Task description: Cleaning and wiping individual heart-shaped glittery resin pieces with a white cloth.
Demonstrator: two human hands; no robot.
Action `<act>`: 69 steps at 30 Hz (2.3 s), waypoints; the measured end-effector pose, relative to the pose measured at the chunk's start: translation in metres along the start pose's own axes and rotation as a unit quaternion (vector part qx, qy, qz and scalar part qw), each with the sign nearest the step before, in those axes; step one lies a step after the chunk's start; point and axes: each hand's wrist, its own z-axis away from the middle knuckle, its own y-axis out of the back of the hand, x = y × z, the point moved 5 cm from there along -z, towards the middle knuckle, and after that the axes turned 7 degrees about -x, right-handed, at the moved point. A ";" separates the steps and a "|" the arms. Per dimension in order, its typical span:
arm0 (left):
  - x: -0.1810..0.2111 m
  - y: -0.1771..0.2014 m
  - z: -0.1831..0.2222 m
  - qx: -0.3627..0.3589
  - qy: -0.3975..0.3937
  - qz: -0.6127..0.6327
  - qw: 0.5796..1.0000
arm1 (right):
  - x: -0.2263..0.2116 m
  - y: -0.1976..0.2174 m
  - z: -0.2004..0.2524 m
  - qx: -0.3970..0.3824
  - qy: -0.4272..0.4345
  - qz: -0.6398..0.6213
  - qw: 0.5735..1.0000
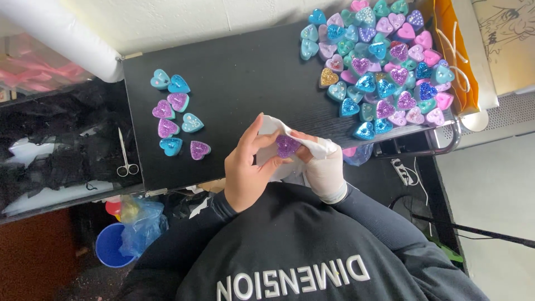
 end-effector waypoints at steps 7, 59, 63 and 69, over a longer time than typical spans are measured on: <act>-0.011 -0.004 0.005 -0.013 -0.020 0.106 0.994 | -0.002 -0.001 0.016 0.063 0.146 -0.085 0.984; -0.021 -0.011 -0.005 -0.094 0.125 0.378 0.912 | 0.056 -0.009 0.023 0.021 -0.133 -0.247 0.960; -0.045 -0.020 0.006 -0.115 0.183 0.442 0.871 | 0.012 -0.001 0.011 -0.022 0.040 -0.008 0.999; -0.020 -0.002 -0.008 -0.081 0.072 0.372 0.922 | 0.018 0.000 0.018 -0.053 -0.040 -0.122 0.990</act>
